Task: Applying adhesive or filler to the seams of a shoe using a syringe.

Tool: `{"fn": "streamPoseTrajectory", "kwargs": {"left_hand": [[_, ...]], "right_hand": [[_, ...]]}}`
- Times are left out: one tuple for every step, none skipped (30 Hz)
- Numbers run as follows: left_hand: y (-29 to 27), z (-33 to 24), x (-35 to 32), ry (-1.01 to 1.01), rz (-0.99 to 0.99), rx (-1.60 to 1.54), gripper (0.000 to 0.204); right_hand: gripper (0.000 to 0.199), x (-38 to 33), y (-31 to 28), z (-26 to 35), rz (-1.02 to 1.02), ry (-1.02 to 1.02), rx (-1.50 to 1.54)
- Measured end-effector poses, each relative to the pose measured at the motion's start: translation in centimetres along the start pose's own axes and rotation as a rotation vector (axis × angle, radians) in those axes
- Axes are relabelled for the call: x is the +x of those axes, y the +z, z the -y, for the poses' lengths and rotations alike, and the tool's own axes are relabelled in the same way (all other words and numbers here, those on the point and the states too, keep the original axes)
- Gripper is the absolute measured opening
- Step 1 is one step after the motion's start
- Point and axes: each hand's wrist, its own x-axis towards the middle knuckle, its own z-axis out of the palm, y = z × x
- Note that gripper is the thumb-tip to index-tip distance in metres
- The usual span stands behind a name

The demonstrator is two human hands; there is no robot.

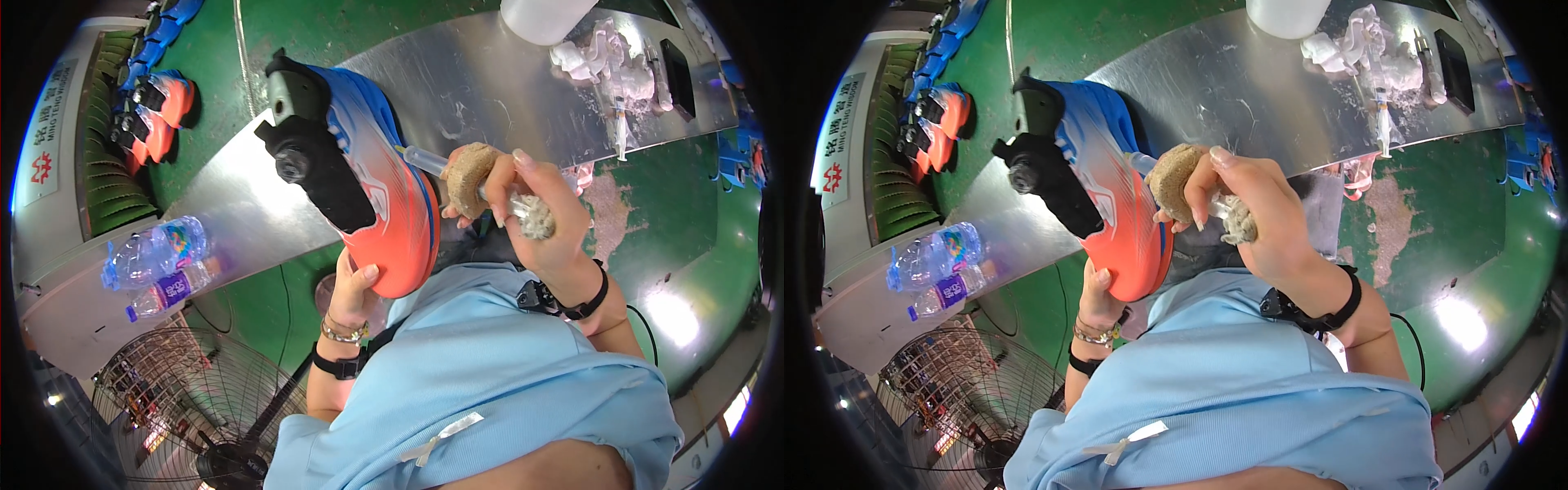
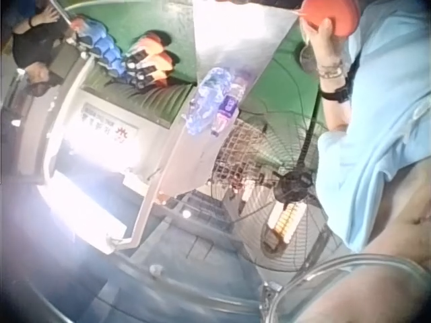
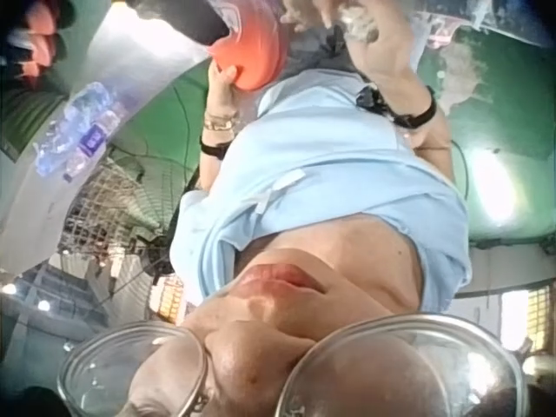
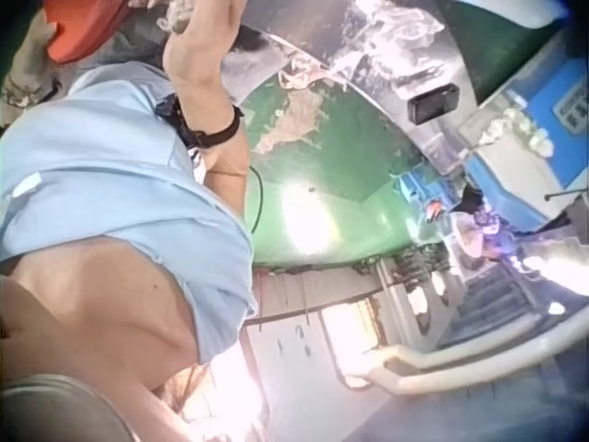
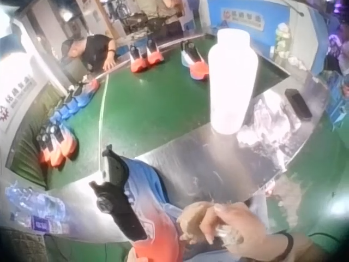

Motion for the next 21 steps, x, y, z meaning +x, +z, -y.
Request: {"fn": "streamPoseTrajectory", "kwargs": {"left_hand": [[0.7,0.4,0.4,0.032,0.037,-0.088,0.068],[1.0,0.8,0.7,0.07,0.072,-0.172,0.065],[1.1,1.1,0.9,0.068,0.072,-0.181,0.065],[1.2,1.4,1.0,0.07,0.107,-0.211,0.067],[1.4,1.5,1.5,0.072,0.152,-0.243,0.069],[1.4,1.8,2.0,0.073,0.164,-0.252,0.069],[1.0,2.1,2.5,-0.016,0.204,-0.238,0.073],[1.3,1.9,2.8,-0.108,0.24,-0.22,0.077],[2.1,2.0,3.4,-0.109,0.247,-0.225,0.077],[3.2,2.1,4.3,-0.116,0.29,-0.347,0.076],[4.4,2.0,5.1,-0.126,0.336,-0.472,0.075],[5.4,2.1,5.8,-0.089,0.347,-0.504,0.074],[6.4,1.8,6.5,-0.098,0.355,-0.508,0.074],[7.4,1.4,7.2,-0.046,0.361,-0.47,0.077],[8.1,1.3,7.8,0.01,0.363,-0.432,0.081],[8.3,1.4,8.4,0.011,0.363,-0.436,0.081],[8.7,1.4,9.0,0.015,0.37,-0.471,0.079],[9.0,1.4,9.5,0.021,0.376,-0.507,0.077],[9.2,1.4,10.0,0.017,0.379,-0.509,0.077],[9.5,1.3,10.5,0.025,0.392,-0.515,0.074],[9.7,1.2,10.9,0.035,0.404,-0.522,0.072]], "right_hand": [[0.047,-0.4,0.1,0.6,0.006,0.016,-0.035],[0.046,-0.7,0.2,1.0,0.016,0.029,-0.067],[0.046,-1.0,0.3,1.4,0.027,0.04,-0.1],[0.045,-1.3,0.3,1.9,0.038,0.049,-0.134],[0.044,-1.4,0.3,2.6,0.047,0.052,-0.175],[0.044,-1.5,0.4,3.3,0.056,0.055,-0.217],[0.043,-1.6,0.4,4.0,0.067,0.057,-0.258],[0.043,-1.9,0.5,4.6,0.075,0.061,-0.293],[0.043,-2.0,0.6,5.1,0.072,0.06,-0.301],[0.041,-2.2,0.7,5.6,0.051,0.029,-0.293],[0.04,-2.4,0.8,5.9,0.027,0.0,-0.288],[0.042,-2.9,0.8,6.0,-0.003,-0.039,-0.325],[0.042,-3.0,0.9,6.3,-0.012,-0.04,-0.333],[0.043,-3.1,1.0,6.7,0.011,-0.097,-0.376],[0.044,-3.1,1.1,6.9,0.039,-0.154,-0.417],[0.044,-3.4,0.9,7.3,0.039,-0.132,-0.441],[0.044,-3.5,1.0,7.4,0.031,-0.134,-0.447],[0.045,-3.5,1.0,7.4,-0.035,-0.133,-0.353],[0.047,-3.6,1.0,7.3,-0.099,-0.132,-0.258],[0.047,-3.5,1.0,7.4,-0.105,-0.133,-0.262],[0.048,-3.4,0.8,7.6,-0.108,-0.143,-0.267]]}}
